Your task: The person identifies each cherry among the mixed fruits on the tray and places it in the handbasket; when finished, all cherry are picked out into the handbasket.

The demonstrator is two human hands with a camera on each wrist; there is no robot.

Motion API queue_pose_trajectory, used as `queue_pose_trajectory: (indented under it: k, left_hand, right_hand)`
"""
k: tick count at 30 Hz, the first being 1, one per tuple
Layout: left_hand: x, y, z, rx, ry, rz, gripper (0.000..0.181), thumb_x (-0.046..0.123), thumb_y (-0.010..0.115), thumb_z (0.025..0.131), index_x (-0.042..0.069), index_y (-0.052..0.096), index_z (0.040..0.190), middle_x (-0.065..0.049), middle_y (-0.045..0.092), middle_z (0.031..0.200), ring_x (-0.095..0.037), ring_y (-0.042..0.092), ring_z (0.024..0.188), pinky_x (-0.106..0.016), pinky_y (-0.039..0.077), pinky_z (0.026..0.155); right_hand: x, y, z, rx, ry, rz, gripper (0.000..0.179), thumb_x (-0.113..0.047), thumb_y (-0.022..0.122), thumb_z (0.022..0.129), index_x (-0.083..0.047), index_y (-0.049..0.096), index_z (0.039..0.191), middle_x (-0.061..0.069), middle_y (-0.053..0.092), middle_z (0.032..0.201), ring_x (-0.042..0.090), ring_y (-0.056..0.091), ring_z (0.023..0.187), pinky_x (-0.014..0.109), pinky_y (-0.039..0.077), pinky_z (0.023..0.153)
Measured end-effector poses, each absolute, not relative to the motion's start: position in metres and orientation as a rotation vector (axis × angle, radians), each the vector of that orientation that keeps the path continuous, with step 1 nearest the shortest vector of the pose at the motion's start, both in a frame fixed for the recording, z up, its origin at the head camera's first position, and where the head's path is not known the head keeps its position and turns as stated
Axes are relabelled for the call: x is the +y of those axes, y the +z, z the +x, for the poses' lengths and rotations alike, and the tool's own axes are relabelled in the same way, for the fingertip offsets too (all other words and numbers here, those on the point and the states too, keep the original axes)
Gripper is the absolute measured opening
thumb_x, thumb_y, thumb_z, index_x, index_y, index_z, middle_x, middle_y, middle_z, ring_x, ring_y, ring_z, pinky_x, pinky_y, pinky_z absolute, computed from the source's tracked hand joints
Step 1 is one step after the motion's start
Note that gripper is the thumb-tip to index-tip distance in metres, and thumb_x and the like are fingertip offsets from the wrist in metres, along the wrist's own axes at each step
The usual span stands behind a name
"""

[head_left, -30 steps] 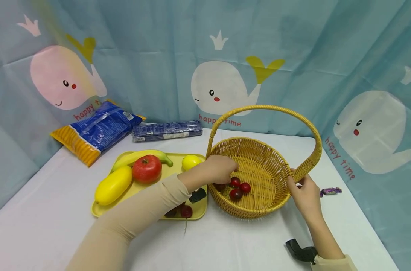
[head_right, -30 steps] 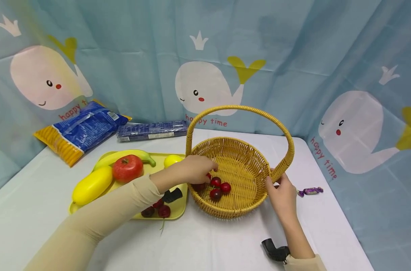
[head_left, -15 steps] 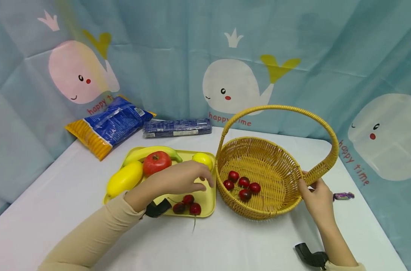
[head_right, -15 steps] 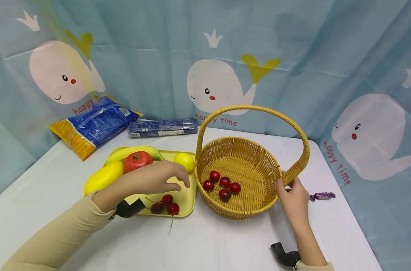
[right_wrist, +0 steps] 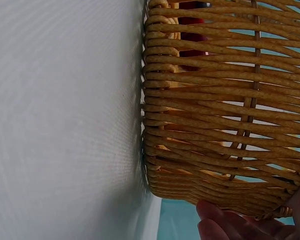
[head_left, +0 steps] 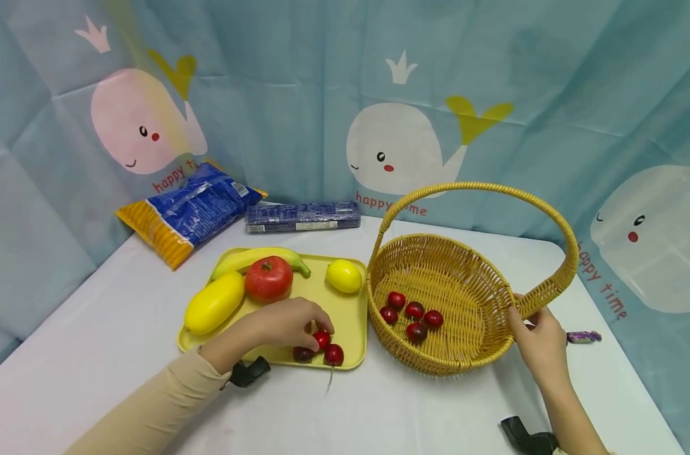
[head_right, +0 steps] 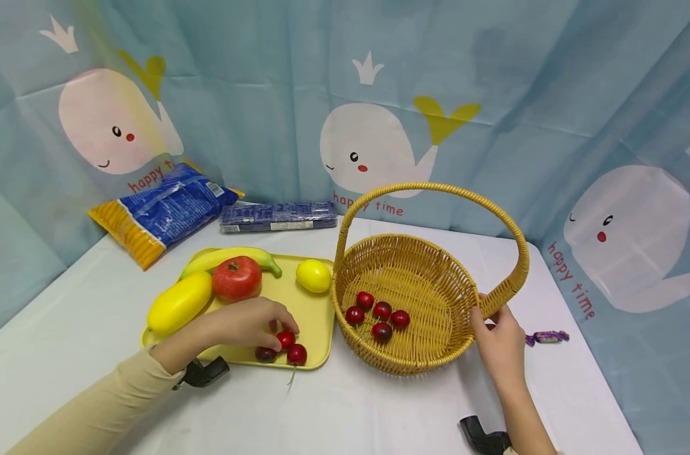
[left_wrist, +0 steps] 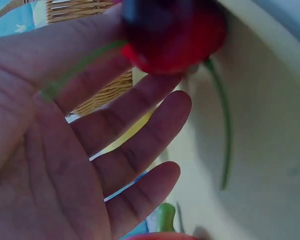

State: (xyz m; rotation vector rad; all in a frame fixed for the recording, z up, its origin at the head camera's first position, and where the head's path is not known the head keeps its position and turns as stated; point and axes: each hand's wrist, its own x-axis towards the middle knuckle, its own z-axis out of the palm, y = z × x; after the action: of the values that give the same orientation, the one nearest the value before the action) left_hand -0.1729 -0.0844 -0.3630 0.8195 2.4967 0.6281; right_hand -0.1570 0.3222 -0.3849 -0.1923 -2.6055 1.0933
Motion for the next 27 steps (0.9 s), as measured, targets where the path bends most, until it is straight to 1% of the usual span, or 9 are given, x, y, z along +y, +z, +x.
queue_pose_trajectory:
  k: [3, 6, 8, 10, 17, 20, 21, 25, 27]
  left_hand:
    - [-0.083, -0.364, -0.174, 2.49, 0.623, 0.829, 0.022, 0.016, 0.073, 0.078, 0.018, 0.069, 0.1, 0.011, 0.061, 0.084, -0.009, 0.052, 0.073, -0.023, 0.046, 0.068]
    - [-0.082, -0.363, -0.175, 2.52, 0.617, 0.819, 0.023, 0.018, 0.074, 0.077, 0.019, 0.069, 0.099, 0.012, 0.061, 0.084, -0.009, 0.053, 0.073, -0.023, 0.047, 0.067]
    - [-0.082, -0.359, -0.176, 2.559, 0.619, 0.808, 0.024, 0.019, 0.074, 0.077, 0.019, 0.068, 0.101, 0.012, 0.061, 0.088, -0.009, 0.054, 0.076, -0.023, 0.047, 0.069]
    - [-0.081, -0.353, -0.177, 2.609, 0.626, 0.824, 0.027, 0.019, 0.073, 0.078, 0.018, 0.067, 0.104, 0.012, 0.061, 0.093, -0.009, 0.055, 0.081, -0.023, 0.047, 0.073]
    - [-0.063, -0.323, -0.181, 2.683, 0.739, 1.042, 0.028, 0.018, 0.072, 0.08, 0.017, 0.063, 0.106, 0.012, 0.058, 0.097, -0.005, 0.055, 0.088, -0.024, 0.047, 0.08]
    - [-0.047, -0.315, -0.184, 2.671, 0.802, 1.158, 0.026, 0.016, 0.071, 0.08, 0.018, 0.063, 0.104, 0.012, 0.057, 0.097, -0.003, 0.053, 0.087, -0.021, 0.047, 0.079]
    - [-0.041, -0.312, -0.185, 2.663, 0.82, 1.186, 0.025, 0.015, 0.07, 0.08, 0.017, 0.063, 0.104, 0.012, 0.057, 0.097, -0.004, 0.053, 0.087, -0.022, 0.047, 0.079]
    - [-0.014, -0.306, -0.187, 2.642, 0.824, 1.278, 0.027, 0.014, 0.069, 0.08, 0.014, 0.062, 0.105, 0.009, 0.056, 0.098, -0.006, 0.052, 0.088, -0.022, 0.046, 0.079]
    - [0.0, -0.304, -0.19, 2.632, 0.805, 1.309, 0.028, 0.013, 0.069, 0.079, 0.013, 0.061, 0.106, 0.007, 0.056, 0.098, -0.007, 0.051, 0.087, -0.021, 0.046, 0.077]
  right_hand:
    - [0.323, -0.386, -0.157, -2.603, 1.093, -0.195, 0.041, -0.023, 0.05, 0.093, 0.001, 0.05, 0.126, 0.027, 0.058, 0.106, -0.005, 0.052, 0.067, 0.015, 0.046, 0.052]
    - [0.322, -0.386, -0.157, -2.603, 1.091, -0.191, 0.042, -0.023, 0.05, 0.093, 0.002, 0.05, 0.127, 0.029, 0.058, 0.106, 0.015, 0.062, 0.072, 0.015, 0.046, 0.052]
    - [0.322, -0.387, -0.157, -2.605, 1.089, -0.188, 0.042, -0.024, 0.05, 0.093, 0.002, 0.049, 0.127, 0.03, 0.058, 0.107, 0.031, 0.064, 0.078, 0.015, 0.045, 0.052]
    - [0.321, -0.387, -0.157, -2.605, 1.09, -0.187, 0.042, -0.023, 0.049, 0.094, 0.002, 0.049, 0.127, 0.031, 0.057, 0.108, 0.039, 0.063, 0.082, 0.015, 0.045, 0.052]
    - [0.323, -0.386, -0.155, -2.597, 1.097, -0.191, 0.042, -0.023, 0.049, 0.094, 0.002, 0.049, 0.127, 0.03, 0.057, 0.108, 0.04, 0.062, 0.085, 0.015, 0.045, 0.053]
    - [0.324, -0.387, -0.156, -2.587, 1.083, -0.189, 0.041, -0.023, 0.05, 0.093, 0.002, 0.05, 0.126, 0.029, 0.059, 0.105, 0.029, 0.064, 0.078, 0.016, 0.046, 0.053]
    - [0.324, -0.387, -0.156, -2.583, 1.08, -0.188, 0.04, -0.023, 0.05, 0.093, 0.002, 0.051, 0.125, 0.028, 0.059, 0.105, 0.028, 0.064, 0.077, 0.016, 0.046, 0.053]
    - [0.323, -0.388, -0.157, -2.576, 1.077, -0.178, 0.04, -0.022, 0.051, 0.093, 0.002, 0.051, 0.125, 0.027, 0.06, 0.103, 0.028, 0.064, 0.077, 0.016, 0.046, 0.054]
    - [0.322, -0.388, -0.158, -2.572, 1.086, -0.17, 0.039, -0.022, 0.051, 0.093, 0.002, 0.051, 0.125, 0.027, 0.06, 0.103, 0.037, 0.063, 0.082, 0.016, 0.046, 0.054]
